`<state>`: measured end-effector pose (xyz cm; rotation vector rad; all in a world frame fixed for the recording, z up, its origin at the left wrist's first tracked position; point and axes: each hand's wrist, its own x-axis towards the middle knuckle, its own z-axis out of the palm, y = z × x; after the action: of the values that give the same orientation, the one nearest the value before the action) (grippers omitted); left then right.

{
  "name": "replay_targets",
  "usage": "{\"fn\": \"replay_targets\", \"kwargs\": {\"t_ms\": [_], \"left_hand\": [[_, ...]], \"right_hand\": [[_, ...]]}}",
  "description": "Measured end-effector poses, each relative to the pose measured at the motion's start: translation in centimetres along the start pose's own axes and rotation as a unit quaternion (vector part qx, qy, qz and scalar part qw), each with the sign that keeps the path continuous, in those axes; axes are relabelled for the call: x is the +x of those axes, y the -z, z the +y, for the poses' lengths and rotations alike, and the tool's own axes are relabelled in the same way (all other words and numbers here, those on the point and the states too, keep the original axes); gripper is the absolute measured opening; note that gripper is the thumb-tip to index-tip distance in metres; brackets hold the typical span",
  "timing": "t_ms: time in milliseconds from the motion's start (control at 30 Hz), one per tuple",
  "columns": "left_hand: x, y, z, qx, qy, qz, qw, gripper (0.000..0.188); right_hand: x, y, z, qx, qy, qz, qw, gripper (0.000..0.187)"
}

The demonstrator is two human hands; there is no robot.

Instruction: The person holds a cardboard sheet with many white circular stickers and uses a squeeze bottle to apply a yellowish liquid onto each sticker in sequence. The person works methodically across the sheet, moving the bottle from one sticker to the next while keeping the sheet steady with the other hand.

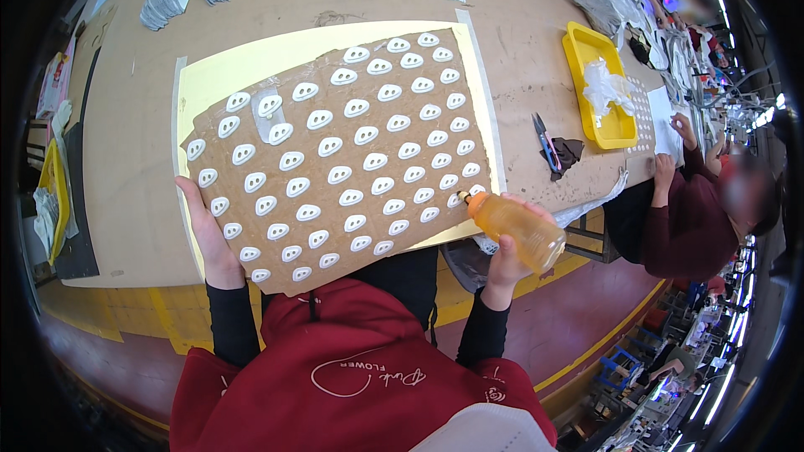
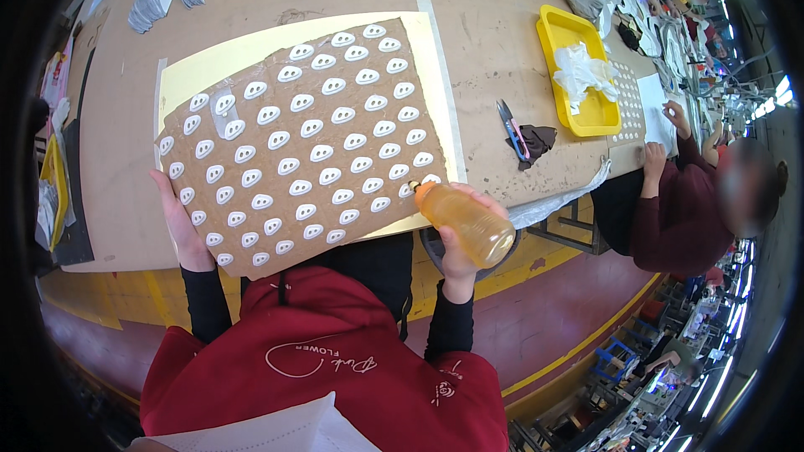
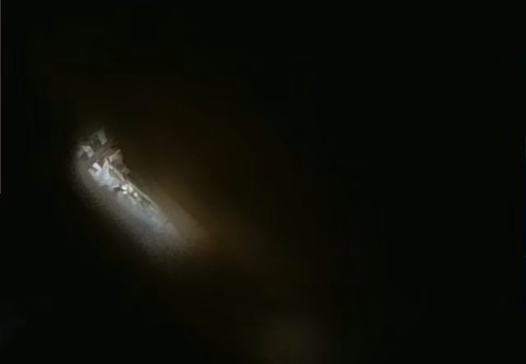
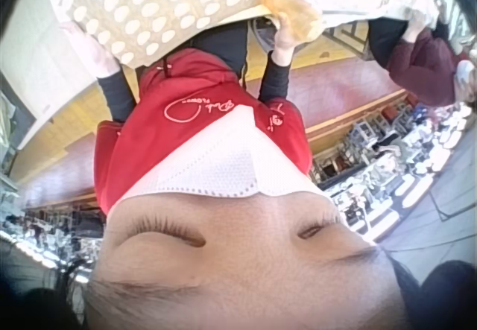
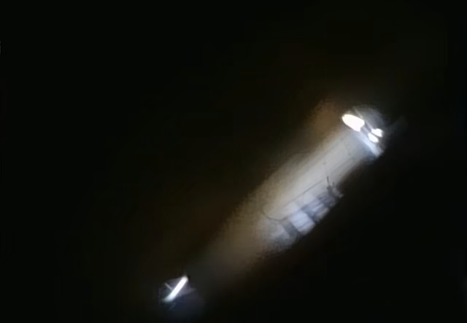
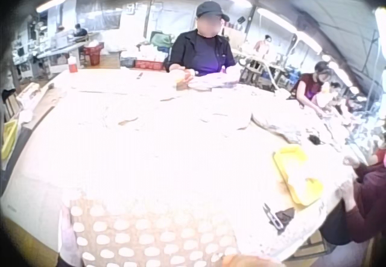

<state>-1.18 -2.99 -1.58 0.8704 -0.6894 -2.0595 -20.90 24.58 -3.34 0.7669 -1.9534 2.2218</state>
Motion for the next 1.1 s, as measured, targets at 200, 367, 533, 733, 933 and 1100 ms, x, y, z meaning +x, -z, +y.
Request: {"fn": "replay_targets", "kwargs": {"t_ms": [200, 367, 533, 733, 933, 1100], "left_hand": [[0.3, 0.6, -0.2, 0.017, -0.029, 0.021, 0.999, 0.053], [0.4, 0.8, -0.3, 0.018, -0.036, 0.032, 0.999, 0.051], [1.0, 2.1, -0.5, 0.037, -0.023, 0.008, 0.999, 0.06], [0.7, 1.3, -0.3, 0.028, -0.025, 0.008, 0.999, 0.057], [0.0, -0.1, 0.0, -0.007, -0.002, -0.012, 1.0, 0.054], [0.5, 0.7, -0.2, 0.01, -0.005, 0.0, 1.0, 0.058]], "right_hand": [[0.2, 0.4, -0.1, -0.017, 0.014, 0.026, 0.999, 0.06], [-0.1, 0.8, 0.0, -0.024, 0.021, 0.034, 0.999, 0.059], [-0.2, 0.7, 0.1, -0.045, 0.034, 0.048, 0.997, 0.056], [-0.1, 0.9, 0.3, -0.072, -0.049, 0.136, 0.987, 0.05], [0.2, 1.7, 0.9, 0.02, -0.147, 0.126, 0.981, 0.041], [0.4, 1.5, 0.1, 0.151, -0.266, 0.103, 0.946, 0.042]]}}
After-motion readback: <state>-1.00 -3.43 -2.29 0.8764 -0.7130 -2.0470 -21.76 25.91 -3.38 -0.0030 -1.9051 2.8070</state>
